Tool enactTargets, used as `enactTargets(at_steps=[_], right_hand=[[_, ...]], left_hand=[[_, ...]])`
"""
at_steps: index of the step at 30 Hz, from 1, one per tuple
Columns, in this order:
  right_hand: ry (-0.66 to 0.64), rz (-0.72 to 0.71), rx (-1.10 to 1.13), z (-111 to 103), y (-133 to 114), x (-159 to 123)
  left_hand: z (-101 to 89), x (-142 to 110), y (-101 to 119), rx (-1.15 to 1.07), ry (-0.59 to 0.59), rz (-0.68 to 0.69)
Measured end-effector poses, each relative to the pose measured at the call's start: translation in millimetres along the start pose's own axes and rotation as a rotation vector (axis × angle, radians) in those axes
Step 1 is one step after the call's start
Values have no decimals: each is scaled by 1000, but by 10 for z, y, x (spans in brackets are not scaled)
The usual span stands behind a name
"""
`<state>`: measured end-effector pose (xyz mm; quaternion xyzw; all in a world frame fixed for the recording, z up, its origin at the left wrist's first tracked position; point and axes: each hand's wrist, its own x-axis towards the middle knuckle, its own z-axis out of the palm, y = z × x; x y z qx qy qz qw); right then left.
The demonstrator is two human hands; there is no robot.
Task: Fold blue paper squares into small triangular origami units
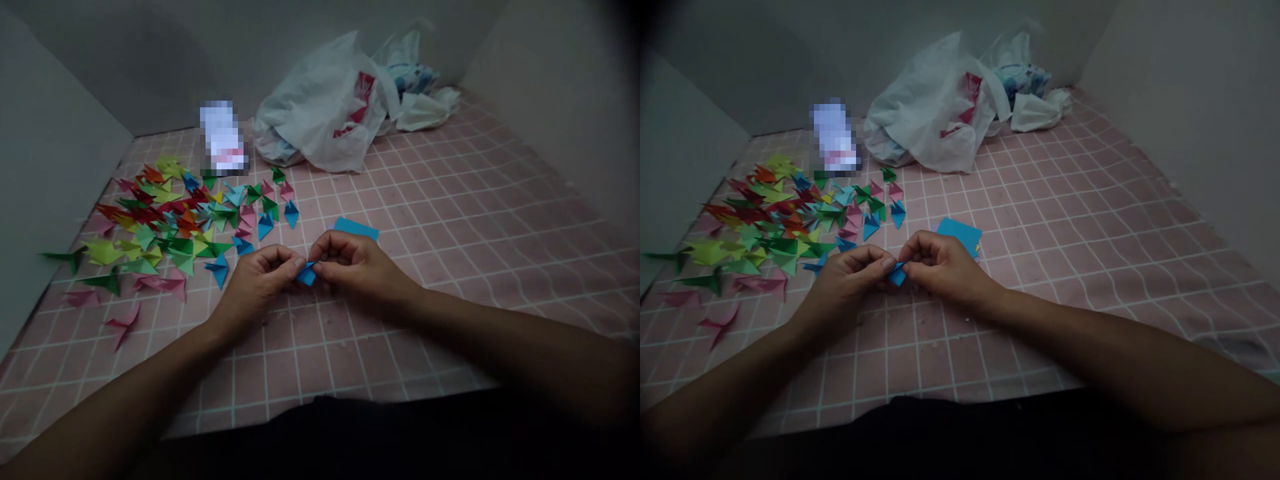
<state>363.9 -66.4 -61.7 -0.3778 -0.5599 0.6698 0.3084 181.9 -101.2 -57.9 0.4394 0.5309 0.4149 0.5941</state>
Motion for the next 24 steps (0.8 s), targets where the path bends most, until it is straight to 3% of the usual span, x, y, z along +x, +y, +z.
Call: enactTargets(at_steps=[9,16,24], right_hand=[[-1,-26,0,-4,-13,6],[-18,10,102,0,-13,2],[-16,43,195,6,-14,-3]], left_hand=[[-18,11,-8,-10,-5,6],[-18,20,-20,-86,-18,-28],[2,-3,15,-26,11,1]])
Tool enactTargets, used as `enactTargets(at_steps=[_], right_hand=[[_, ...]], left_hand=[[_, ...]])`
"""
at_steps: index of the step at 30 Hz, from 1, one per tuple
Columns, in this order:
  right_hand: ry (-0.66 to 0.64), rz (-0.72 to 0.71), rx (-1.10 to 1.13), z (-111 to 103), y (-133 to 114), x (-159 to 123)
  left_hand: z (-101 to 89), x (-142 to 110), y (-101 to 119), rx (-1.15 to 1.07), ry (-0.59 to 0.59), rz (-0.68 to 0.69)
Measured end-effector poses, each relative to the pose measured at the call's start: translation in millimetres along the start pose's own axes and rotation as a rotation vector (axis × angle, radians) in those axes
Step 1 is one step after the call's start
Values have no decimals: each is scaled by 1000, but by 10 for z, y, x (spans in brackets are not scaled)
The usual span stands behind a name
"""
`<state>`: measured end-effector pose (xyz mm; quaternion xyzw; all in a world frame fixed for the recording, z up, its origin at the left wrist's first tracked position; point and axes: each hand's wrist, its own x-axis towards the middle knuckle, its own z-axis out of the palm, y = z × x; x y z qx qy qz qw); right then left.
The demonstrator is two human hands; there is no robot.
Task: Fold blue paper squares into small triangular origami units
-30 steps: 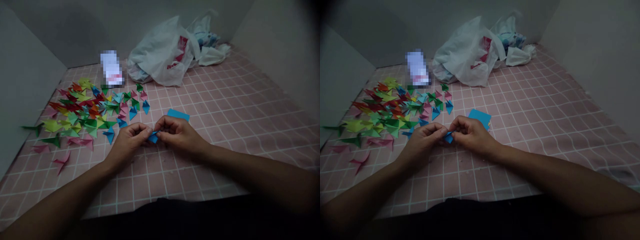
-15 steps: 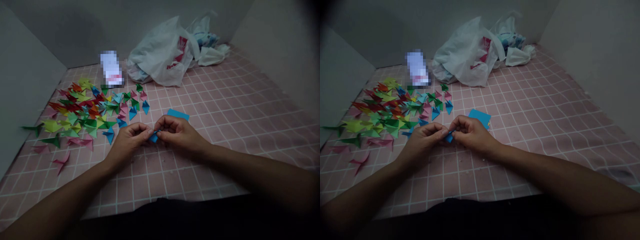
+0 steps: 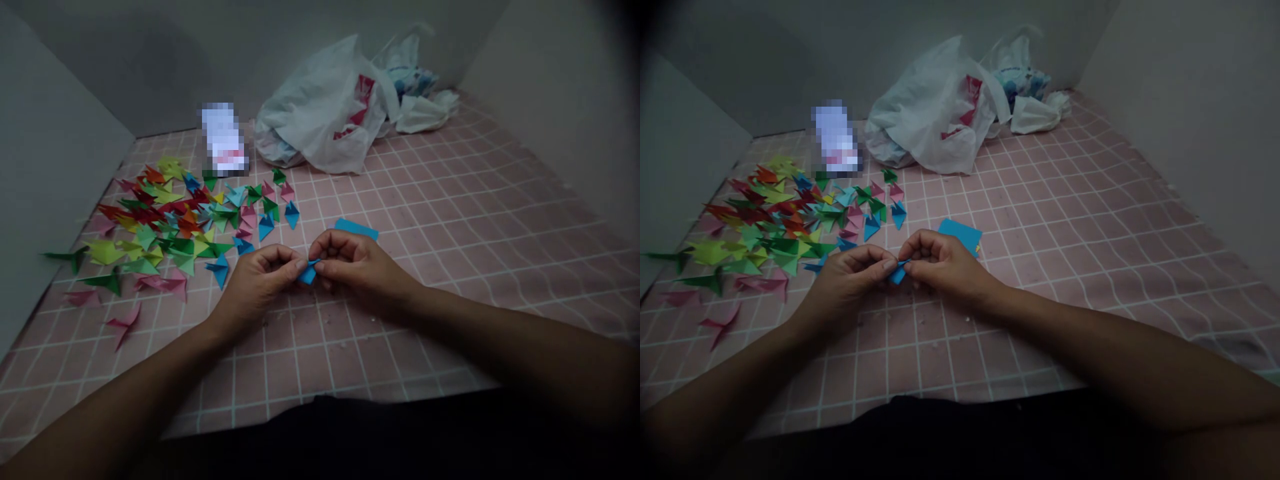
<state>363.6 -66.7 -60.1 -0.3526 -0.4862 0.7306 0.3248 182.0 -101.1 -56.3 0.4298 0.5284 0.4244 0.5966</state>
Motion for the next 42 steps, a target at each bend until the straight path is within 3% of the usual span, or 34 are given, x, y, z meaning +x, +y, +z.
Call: enactTargets(at_steps=[6,10,14,22,42], right_hand=[[-41,-60,-120,-27,-26,0],[-5,-77,-218,-38,-13,12],[37,-38,-191,-37,-5,17],[89,-31,-175,-21,-34,3],[11,24,-190,-36,-42,19]], left_hand=[[14,-7,19,138,54,89],[12,-4,21,92,-22,3],[-11,10,3,1,-70,-58],[-35,36,-31,-59,-29,-69],[-41,28,1,115,5,47]])
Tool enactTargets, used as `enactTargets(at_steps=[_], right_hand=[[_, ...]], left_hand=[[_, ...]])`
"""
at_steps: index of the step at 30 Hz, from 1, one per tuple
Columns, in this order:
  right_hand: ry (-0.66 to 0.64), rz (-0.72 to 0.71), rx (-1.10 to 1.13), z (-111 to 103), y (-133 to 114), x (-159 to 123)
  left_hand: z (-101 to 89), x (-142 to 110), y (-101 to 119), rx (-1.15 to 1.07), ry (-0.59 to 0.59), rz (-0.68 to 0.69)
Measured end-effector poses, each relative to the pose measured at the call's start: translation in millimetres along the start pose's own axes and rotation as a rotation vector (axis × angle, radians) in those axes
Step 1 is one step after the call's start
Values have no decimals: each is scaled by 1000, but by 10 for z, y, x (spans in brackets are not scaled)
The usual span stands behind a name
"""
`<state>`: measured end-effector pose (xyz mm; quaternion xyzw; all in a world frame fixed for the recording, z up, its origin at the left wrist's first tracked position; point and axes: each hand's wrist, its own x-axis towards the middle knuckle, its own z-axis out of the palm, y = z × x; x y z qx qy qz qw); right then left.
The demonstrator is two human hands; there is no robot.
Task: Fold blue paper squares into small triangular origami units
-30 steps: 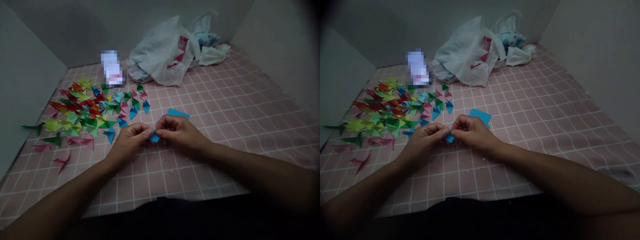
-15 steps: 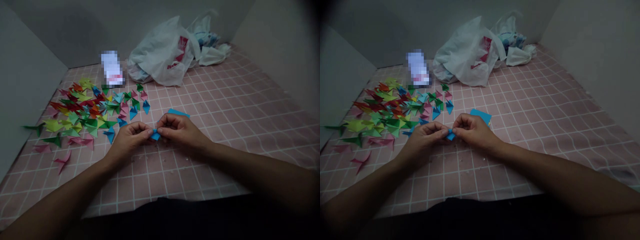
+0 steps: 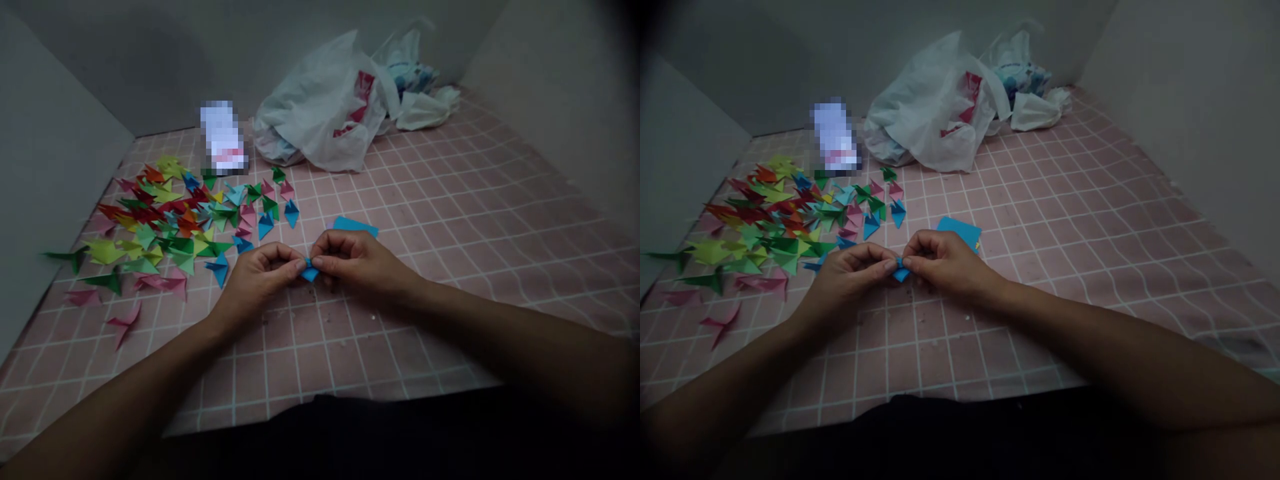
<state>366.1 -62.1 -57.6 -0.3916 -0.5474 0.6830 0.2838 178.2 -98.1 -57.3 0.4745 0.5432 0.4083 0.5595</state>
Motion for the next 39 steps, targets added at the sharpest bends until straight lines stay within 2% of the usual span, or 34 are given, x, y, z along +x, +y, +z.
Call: enactTargets(at_steps=[14,30,39], right_hand=[[12,-89,-125,4,38,-14],[33,15,35,10,21,-5],[54,34,87,6,14,-6]], left_hand=[[13,-1,-10,-61,9,-48],[24,12,-11,-203,-12,-174],[4,14,-35,-228,-28,-151]])
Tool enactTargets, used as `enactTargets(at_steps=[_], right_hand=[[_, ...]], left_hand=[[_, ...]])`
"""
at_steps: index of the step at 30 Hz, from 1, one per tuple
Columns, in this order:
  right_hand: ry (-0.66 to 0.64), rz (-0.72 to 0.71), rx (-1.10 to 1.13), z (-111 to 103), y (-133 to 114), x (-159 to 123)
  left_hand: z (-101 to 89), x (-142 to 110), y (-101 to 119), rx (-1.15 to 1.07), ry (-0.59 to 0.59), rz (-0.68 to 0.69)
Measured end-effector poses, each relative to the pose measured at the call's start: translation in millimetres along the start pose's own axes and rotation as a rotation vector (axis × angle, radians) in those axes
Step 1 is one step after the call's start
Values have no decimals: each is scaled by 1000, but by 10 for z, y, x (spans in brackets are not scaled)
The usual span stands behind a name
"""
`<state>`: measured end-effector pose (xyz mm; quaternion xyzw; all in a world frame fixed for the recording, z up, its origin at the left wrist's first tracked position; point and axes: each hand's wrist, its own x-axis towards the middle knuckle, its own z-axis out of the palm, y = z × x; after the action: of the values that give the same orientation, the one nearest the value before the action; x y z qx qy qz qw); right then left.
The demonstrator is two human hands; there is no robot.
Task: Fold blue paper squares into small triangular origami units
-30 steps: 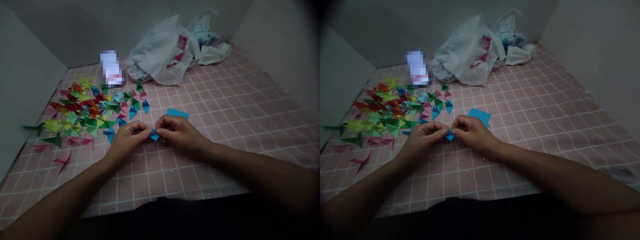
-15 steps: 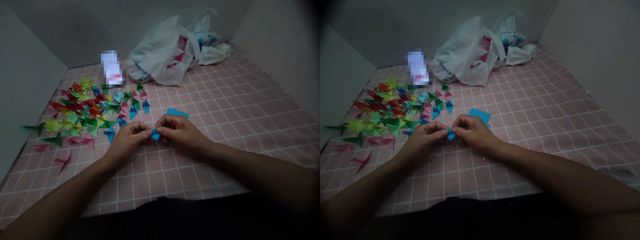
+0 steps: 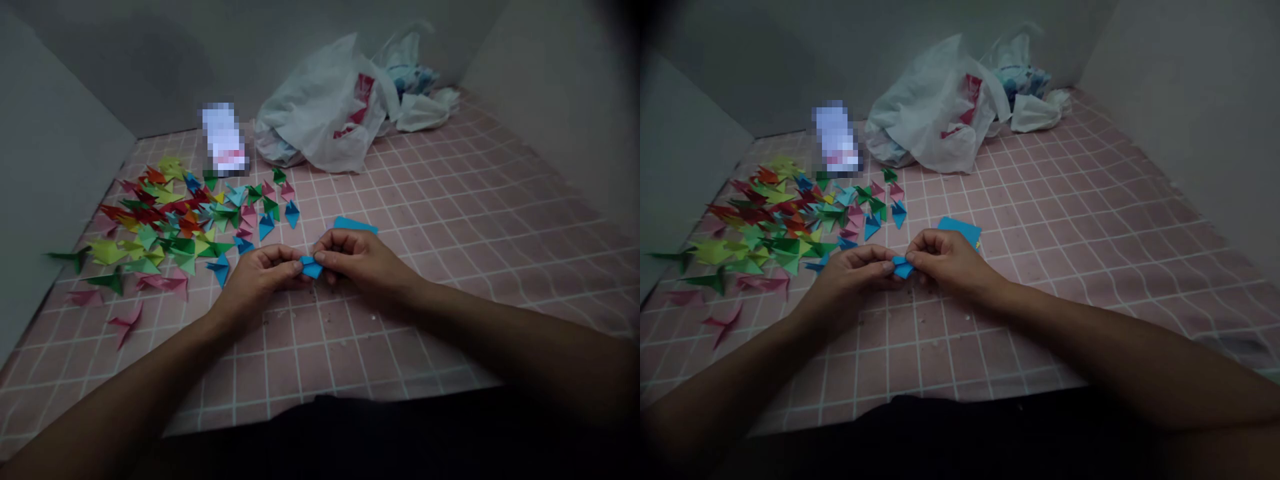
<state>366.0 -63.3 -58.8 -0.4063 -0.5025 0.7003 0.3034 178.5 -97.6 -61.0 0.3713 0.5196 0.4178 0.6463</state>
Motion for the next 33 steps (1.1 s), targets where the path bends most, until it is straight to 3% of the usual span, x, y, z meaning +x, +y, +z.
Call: enactTargets(at_steps=[15,22,33], right_hand=[[-60,-38,-56,-10,26,17],[-45,-77,-127,-5,19,3],[-73,-52,-105,-13,26,6]], left_hand=[[46,-44,31,127,-10,123],[54,-48,-13,71,6,100],[76,-92,65,255,45,219]])
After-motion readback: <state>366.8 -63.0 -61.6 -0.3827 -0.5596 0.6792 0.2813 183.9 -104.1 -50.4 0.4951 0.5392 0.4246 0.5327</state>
